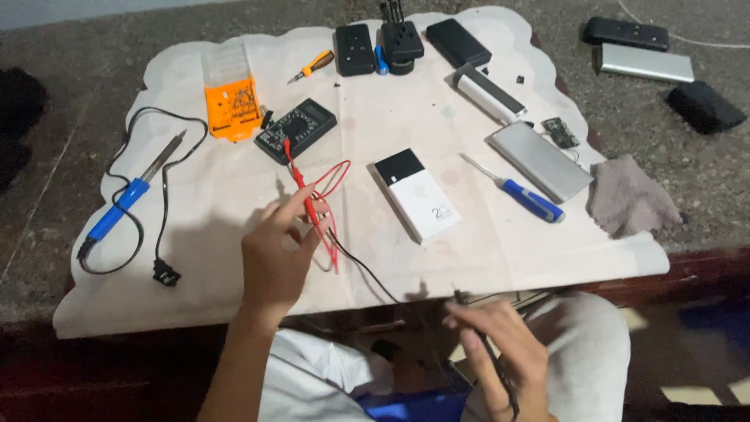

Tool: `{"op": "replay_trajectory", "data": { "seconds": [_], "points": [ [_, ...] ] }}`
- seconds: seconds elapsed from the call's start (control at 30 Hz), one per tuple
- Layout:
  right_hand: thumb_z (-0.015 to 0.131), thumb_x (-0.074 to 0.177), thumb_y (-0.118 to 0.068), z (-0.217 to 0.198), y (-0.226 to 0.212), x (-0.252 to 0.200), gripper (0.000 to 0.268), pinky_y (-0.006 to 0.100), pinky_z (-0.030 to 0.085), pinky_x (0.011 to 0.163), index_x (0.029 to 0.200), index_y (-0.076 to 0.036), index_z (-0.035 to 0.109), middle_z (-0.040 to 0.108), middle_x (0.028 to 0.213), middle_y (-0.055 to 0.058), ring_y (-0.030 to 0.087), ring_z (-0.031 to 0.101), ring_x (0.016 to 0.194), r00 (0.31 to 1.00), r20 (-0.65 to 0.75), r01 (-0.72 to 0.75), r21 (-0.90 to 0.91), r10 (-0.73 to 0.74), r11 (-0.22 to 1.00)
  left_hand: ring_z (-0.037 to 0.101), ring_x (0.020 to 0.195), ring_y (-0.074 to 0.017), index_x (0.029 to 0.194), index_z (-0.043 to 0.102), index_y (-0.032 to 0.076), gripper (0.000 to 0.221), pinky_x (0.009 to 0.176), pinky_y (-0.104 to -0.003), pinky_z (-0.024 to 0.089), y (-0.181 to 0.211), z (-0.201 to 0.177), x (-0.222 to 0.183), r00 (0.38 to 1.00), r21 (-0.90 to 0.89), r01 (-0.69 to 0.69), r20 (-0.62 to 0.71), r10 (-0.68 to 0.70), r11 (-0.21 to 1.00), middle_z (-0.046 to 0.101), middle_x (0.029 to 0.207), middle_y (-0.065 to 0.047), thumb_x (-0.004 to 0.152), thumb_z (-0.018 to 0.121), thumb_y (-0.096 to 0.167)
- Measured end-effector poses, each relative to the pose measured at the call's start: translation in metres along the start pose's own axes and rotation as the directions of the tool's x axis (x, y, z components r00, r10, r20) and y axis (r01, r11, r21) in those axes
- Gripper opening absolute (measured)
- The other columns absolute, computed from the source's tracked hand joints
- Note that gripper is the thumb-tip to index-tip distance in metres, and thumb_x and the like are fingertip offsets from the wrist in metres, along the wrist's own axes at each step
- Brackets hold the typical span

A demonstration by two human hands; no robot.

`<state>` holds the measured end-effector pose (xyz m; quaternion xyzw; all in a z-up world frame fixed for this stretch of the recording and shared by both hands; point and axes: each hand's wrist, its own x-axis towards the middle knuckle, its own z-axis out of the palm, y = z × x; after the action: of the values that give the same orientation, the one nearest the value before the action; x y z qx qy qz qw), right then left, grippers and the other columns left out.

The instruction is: Assembling the internal components of a power bank, including testing batteries with a multimeter and fitting them into the chassis.

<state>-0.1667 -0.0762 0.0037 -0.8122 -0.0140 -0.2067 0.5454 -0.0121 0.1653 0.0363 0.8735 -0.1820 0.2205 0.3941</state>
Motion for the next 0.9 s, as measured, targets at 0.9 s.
{"op": "replay_trajectory", "data": {
  "seconds": [0.9],
  "points": [
    [0.086, 0.07, -0.027, 0.045, 0.009, 0.136, 0.044, 0.043, 0.056, 0.077, 0.111, -0.012, 0.077, 0.07, 0.083, 0.017, 0.034, 0.067, 0.079, 0.977, -0.194, -0.137, -0.236, 0.092, 0.962, 0.07, 0.085, -0.0203, 0.124, 0.07, 0.003, 0.049, 0.074, -0.029, 0.058, 0.013, 0.048, 0.006, 0.883, -0.563, 0.43, 0.099, -0.459, 0.706, 0.08, 0.1, -0.014, 0.108, 0.037, 0.037]
  ]
}}
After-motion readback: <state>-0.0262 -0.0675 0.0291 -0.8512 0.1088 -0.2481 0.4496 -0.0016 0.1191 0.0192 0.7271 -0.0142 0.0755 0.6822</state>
